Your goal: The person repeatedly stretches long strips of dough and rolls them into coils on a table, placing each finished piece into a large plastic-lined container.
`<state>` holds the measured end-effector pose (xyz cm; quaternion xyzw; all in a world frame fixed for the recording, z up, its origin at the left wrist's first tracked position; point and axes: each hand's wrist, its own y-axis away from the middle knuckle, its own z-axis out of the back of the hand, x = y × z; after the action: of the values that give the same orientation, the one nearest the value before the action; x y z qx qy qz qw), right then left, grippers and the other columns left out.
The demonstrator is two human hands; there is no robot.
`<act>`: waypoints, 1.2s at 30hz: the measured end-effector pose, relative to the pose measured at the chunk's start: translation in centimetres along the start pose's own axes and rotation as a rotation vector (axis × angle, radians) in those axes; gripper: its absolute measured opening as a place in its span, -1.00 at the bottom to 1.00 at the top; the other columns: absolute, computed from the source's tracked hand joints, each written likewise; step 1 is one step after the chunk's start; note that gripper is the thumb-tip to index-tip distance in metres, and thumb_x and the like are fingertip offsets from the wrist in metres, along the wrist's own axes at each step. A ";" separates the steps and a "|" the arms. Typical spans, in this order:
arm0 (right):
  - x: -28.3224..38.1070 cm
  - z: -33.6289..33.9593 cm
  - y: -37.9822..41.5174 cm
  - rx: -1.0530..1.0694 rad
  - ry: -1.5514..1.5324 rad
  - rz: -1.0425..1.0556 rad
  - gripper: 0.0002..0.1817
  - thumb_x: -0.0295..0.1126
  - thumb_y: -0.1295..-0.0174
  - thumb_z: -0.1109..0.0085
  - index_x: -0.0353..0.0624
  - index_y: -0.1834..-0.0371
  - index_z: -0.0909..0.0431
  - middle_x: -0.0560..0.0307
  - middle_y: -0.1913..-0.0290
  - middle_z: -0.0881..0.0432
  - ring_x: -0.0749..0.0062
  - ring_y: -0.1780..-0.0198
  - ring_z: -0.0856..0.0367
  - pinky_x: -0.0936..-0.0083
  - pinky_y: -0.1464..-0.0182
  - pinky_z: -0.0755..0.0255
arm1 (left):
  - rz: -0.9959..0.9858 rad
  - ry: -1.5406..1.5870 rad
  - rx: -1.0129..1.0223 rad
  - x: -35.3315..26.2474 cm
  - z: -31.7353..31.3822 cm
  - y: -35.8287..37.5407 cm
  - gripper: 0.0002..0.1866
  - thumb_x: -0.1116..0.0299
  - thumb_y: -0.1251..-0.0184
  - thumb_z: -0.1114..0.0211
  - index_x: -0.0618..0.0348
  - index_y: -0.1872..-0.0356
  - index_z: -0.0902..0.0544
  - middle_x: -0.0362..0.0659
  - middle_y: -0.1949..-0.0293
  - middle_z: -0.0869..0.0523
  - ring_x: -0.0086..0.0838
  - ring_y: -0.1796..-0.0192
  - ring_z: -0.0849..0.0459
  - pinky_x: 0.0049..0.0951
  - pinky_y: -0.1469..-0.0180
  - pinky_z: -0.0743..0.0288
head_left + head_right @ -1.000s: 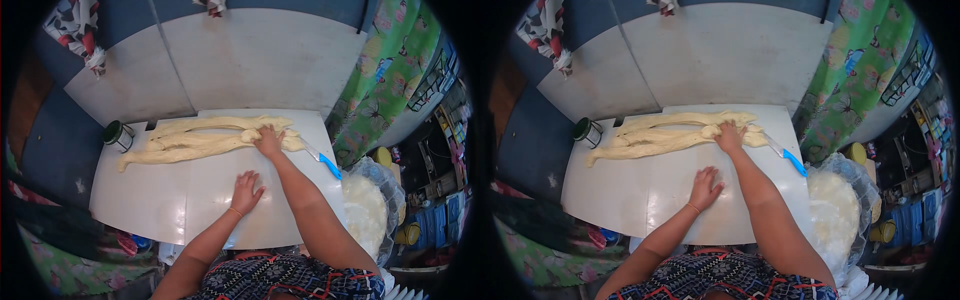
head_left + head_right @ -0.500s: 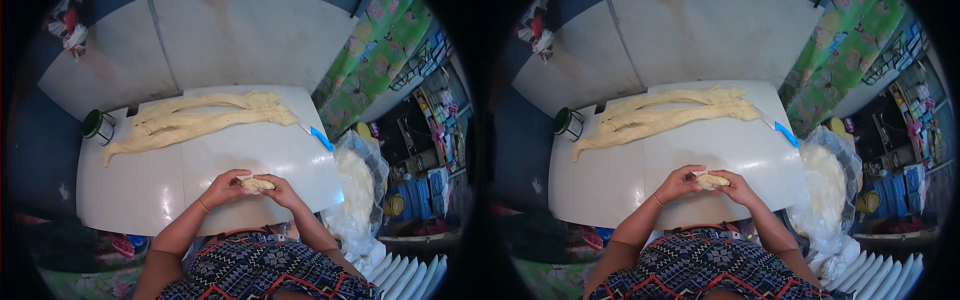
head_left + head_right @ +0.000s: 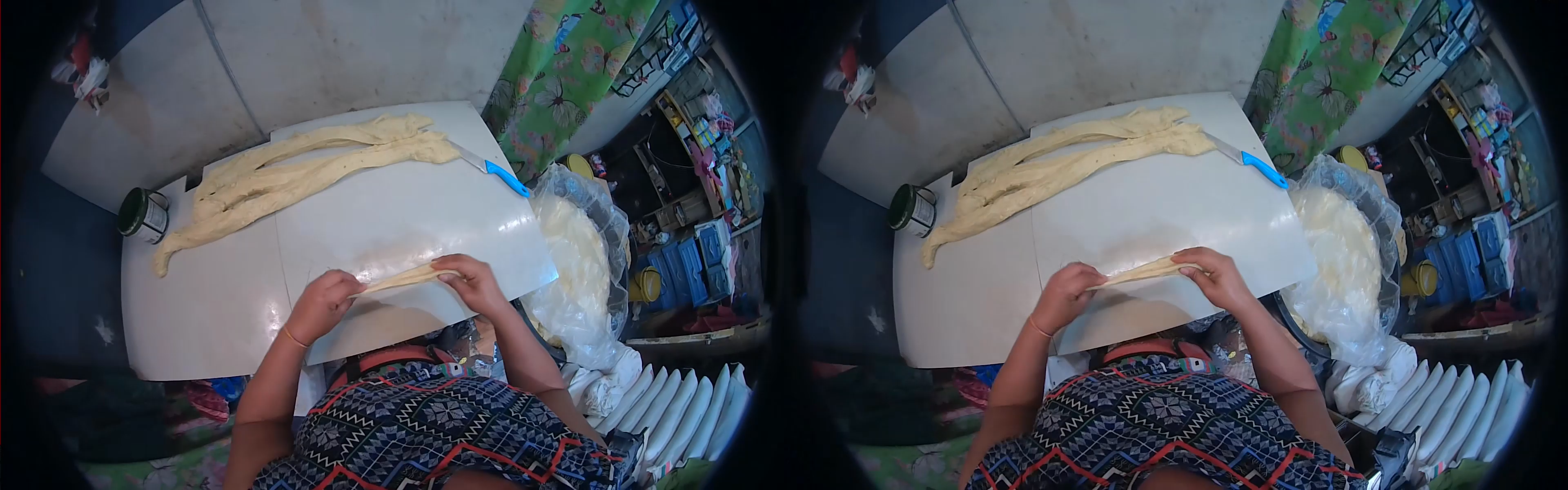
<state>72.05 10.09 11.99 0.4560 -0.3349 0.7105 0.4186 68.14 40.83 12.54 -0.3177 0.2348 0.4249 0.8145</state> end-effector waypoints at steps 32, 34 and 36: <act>-8.1 -0.3 3.4 -0.431 -0.420 -0.019 -0.28 -0.56 -0.29 -0.05 -0.21 -0.49 0.06 0.00 -0.44 -0.13 0.34 -0.22 -0.40 0.38 -0.32 -0.29 | 0.020 -0.395 0.435 -3.9 -16.2 -10.3 0.07 -0.46 -0.20 0.05 0.33 -0.45 -0.12 0.26 -0.48 -0.02 0.06 -0.55 0.10 0.12 -0.49 0.27; -8.1 0.4 3.1 -0.459 -0.580 -0.038 -0.25 -0.52 -0.29 -0.07 -0.12 -0.51 0.06 0.02 -0.45 -0.09 0.26 -0.28 -0.33 0.27 -0.35 -0.27 | 0.087 -0.406 0.487 -4.4 -17.2 -10.8 0.07 -0.45 -0.19 0.03 0.34 -0.45 -0.14 0.27 -0.48 -0.02 0.06 -0.56 0.10 0.13 -0.49 0.27; -8.8 1.8 2.9 -0.459 -0.705 -0.136 -0.23 -0.45 -0.28 -0.13 -0.09 -0.51 0.07 0.04 -0.46 -0.07 0.23 -0.30 -0.32 0.25 -0.35 -0.27 | 0.110 -0.387 0.238 -4.7 -19.1 -10.6 0.08 -0.44 -0.17 -0.01 0.32 -0.46 -0.13 0.23 -0.50 0.00 0.06 -0.56 0.13 0.16 -0.49 0.31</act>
<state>72.20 4.75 4.19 0.5870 -0.5761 0.3890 0.4149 72.41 19.97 5.78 -0.1186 0.1398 0.4910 0.8517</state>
